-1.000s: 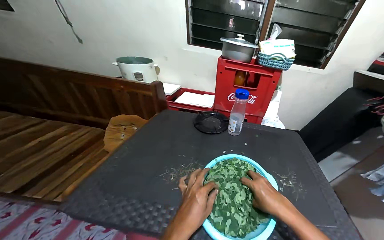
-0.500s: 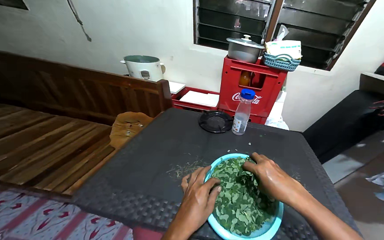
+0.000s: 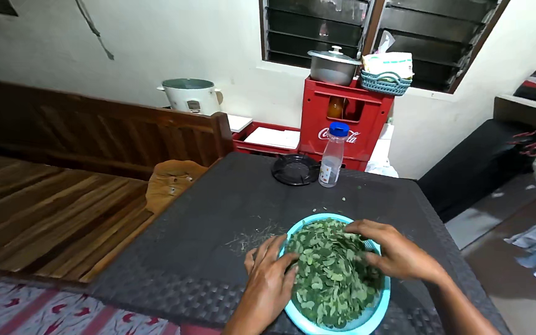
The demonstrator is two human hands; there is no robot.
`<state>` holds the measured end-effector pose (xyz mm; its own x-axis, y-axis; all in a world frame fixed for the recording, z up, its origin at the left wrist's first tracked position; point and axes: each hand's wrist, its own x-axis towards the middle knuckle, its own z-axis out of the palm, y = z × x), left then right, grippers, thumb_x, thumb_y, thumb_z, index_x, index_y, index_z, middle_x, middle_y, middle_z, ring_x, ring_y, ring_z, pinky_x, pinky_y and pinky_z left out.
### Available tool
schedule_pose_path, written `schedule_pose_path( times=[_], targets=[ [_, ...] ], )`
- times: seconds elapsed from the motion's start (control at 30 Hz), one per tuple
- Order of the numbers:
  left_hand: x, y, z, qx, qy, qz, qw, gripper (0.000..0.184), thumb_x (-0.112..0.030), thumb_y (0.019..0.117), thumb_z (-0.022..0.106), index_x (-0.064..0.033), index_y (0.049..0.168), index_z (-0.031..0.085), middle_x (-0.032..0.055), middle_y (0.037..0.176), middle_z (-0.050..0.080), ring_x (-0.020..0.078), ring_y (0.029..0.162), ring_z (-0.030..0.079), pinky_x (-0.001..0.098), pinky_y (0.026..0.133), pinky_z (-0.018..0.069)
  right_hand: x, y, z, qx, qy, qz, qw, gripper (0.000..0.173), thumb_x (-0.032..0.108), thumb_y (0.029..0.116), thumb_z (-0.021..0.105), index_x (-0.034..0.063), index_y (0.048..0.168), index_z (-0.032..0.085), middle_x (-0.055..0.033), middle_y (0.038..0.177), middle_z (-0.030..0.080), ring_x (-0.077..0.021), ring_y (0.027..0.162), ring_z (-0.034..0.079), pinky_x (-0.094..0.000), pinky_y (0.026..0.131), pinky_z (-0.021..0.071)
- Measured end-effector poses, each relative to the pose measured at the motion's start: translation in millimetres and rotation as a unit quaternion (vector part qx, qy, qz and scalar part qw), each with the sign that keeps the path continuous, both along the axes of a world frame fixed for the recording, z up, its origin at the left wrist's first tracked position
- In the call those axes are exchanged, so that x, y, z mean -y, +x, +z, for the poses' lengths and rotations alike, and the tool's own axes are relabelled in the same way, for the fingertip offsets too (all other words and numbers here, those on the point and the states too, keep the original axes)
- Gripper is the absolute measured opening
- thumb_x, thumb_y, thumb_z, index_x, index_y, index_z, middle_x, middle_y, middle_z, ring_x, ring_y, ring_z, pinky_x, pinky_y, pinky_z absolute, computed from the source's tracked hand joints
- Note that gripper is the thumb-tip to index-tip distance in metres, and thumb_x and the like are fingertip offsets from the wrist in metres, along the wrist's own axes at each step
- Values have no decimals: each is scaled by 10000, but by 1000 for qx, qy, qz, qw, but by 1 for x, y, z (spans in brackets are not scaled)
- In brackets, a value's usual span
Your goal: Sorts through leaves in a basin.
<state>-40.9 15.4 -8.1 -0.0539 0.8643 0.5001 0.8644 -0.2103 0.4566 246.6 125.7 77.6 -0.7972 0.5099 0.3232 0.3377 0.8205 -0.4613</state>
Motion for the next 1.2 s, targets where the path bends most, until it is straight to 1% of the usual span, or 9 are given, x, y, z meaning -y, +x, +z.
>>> schedule_pose_path(
  times=[0.17, 0.23, 0.33, 0.47, 0.63, 0.77, 1.0, 1.13, 1.2],
  targets=[
    [-6, 10, 5, -8, 61, -29, 998, 358, -422, 977, 507, -260, 1188, 746, 39, 1371, 646, 305, 1306, 566, 685, 1040, 347, 8, 22, -29, -34, 27, -60, 997, 263, 228, 951, 661, 175, 1203, 717, 27, 1128, 723, -87, 1018, 688, -329, 909, 596],
    [-12, 19, 7, -27, 84, -75, 993, 425, -511, 1022, 441, -317, 1315, 679, 15, 1398, 632, 276, 1312, 567, 668, 1031, 374, 17, 20, -42, -46, 44, -87, 994, 238, 226, 955, 651, 177, 1175, 727, 28, 1147, 722, -89, 1068, 681, -335, 953, 583],
    [-18, 37, 10, -82, 52, -138, 986, 500, -661, 1007, 363, -471, 1435, 539, -36, 1519, 534, 285, 1401, 486, 682, 1049, 361, 37, 3, -61, -41, 41, -137, 989, 347, 225, 934, 679, 200, 1279, 699, -15, 1281, 676, -171, 1208, 636, -429, 1029, 550],
    [-21, 35, 1, -129, -9, -158, 979, 455, -670, 969, 452, -423, 1265, 694, -2, 1464, 596, 327, 1356, 537, 722, 1051, 338, 58, -16, -81, -7, 37, -112, 993, 318, 212, 932, 691, 205, 1248, 723, -64, 1388, 630, -265, 1280, 598, -499, 1043, 529],
    [-3, 7, -4, -87, -37, -188, 977, 381, -567, 972, 560, -264, 959, 789, -16, 1315, 690, 241, 1330, 564, 643, 1109, 345, 71, -7, -78, 38, 46, -23, 998, 127, 190, 948, 670, 151, 1011, 773, -45, 1261, 679, -244, 1208, 614, -421, 1026, 527],
    [1, -1, -6, -25, -24, -212, 977, 404, -557, 960, 604, -216, 831, 778, -16, 1287, 705, 211, 1332, 561, 587, 1146, 333, 59, 10, -65, 13, 88, -43, 995, 149, 244, 973, 620, 206, 969, 763, 41, 1172, 711, -180, 1189, 627, -470, 1010, 520],
    [4, -5, 3, -6, -28, -201, 979, 305, -558, 863, 727, -270, 928, 805, 74, 1423, 612, 308, 1404, 470, 637, 1139, 298, 34, 28, -48, -35, 113, -119, 986, 145, 248, 965, 586, 213, 999, 722, 93, 860, 704, -86, 848, 670, -412, 857, 549],
    [-2, -2, -5, -46, -11, -160, 986, 222, -492, 879, 704, -296, 912, 802, 88, 1449, 588, 362, 1424, 436, 701, 1099, 277, 44, 29, -55, 24, 65, -18, 997, 141, 351, 950, 674, 230, 967, 743, 88, 835, 695, -101, 861, 661, -433, 886, 528],
    [-11, -1, -15, -71, 34, -117, 990, 239, -501, 879, 671, -294, 885, 789, 74, 1436, 601, 366, 1410, 456, 710, 1078, 291, 50, 23, -62, 60, 80, -51, 994, 121, 356, 924, 696, 244, 946, 737, 80, 850, 688, -132, 896, 661, -466, 872, 520]
  ],
)
